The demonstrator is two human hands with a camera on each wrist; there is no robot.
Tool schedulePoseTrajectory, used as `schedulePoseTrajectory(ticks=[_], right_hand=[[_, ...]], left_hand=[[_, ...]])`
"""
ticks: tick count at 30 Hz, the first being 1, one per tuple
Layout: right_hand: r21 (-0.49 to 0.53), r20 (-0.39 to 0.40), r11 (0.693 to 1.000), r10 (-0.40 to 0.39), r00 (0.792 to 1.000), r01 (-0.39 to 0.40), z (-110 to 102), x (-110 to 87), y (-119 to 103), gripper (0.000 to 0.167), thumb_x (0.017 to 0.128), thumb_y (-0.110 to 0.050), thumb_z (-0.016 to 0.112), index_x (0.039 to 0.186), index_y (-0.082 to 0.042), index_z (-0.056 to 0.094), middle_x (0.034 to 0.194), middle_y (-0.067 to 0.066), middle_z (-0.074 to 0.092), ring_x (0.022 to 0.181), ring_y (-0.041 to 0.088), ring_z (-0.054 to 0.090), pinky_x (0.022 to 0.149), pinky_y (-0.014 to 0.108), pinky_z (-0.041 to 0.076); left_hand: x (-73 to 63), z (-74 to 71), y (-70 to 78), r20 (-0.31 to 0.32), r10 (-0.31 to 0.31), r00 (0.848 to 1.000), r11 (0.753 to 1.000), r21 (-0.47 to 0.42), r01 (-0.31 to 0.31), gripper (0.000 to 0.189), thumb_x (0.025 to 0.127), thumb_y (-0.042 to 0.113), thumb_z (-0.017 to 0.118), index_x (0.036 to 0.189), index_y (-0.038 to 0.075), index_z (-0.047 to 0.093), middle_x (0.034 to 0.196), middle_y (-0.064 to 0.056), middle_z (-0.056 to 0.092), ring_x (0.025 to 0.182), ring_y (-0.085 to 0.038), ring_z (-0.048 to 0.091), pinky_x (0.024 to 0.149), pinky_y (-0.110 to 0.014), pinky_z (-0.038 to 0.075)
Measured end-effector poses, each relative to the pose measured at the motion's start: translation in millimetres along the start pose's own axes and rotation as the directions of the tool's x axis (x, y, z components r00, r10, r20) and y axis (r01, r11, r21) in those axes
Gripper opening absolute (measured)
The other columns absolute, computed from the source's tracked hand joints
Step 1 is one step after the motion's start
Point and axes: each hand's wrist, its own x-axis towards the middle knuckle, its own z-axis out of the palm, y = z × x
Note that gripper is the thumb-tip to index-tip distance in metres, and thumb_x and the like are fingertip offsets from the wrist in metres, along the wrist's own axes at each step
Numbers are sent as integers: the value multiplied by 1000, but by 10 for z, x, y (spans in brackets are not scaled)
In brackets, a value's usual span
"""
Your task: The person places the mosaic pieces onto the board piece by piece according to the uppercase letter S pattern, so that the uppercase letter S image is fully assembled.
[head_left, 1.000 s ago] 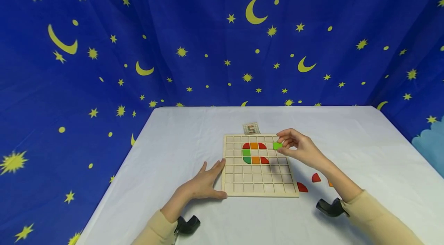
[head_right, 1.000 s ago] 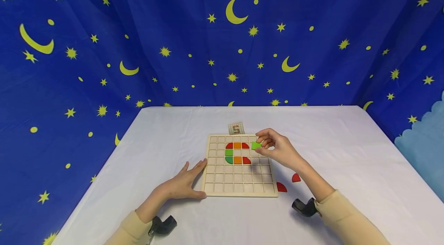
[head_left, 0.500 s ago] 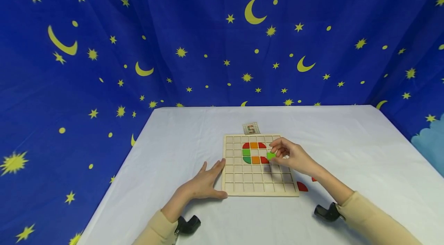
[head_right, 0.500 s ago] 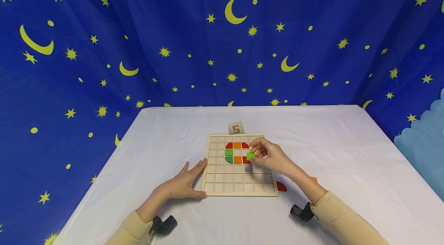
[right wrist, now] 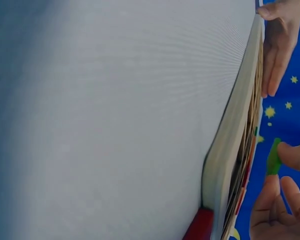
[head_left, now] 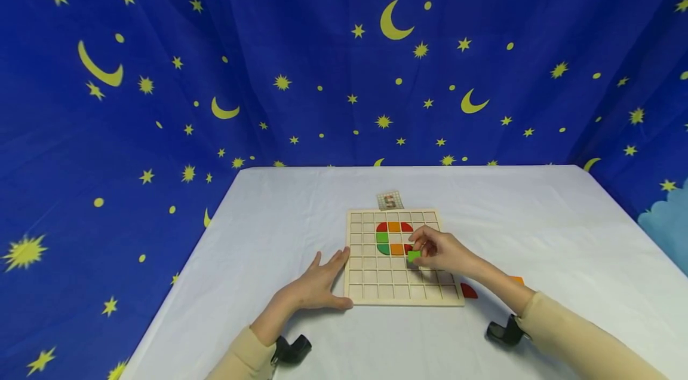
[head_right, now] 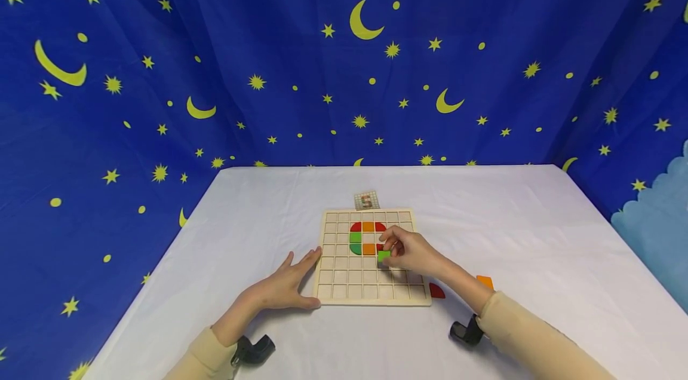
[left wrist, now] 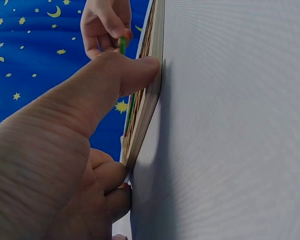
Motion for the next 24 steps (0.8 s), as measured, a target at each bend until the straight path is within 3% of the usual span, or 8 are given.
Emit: schedulePoseTrajectory(ticks=[7, 24], right_hand=[[-102, 46, 995, 24, 999, -19, 41, 16, 34, 35, 80, -5, 74, 109, -2, 54, 91, 1, 58, 74, 11, 54, 64, 24, 49], [-141, 45, 990, 15, 999, -8, 76, 33, 35, 38, 77, -4, 76, 109, -2, 56, 92, 3, 58, 72, 12, 54, 63, 23, 49]], left_hand=[[-7, -2, 5, -3, -1, 1000, 1000, 1, 1, 108, 75, 47, 75, 150, -1, 15, 154, -15, 19, 140, -25, 20, 111, -52, -2], [-4, -8, 4, -5, 2, 1000, 1000, 3, -2, 107, 75, 46, 75, 150, 0, 16, 154, -13, 19, 140, -24, 20, 112, -51, -1]])
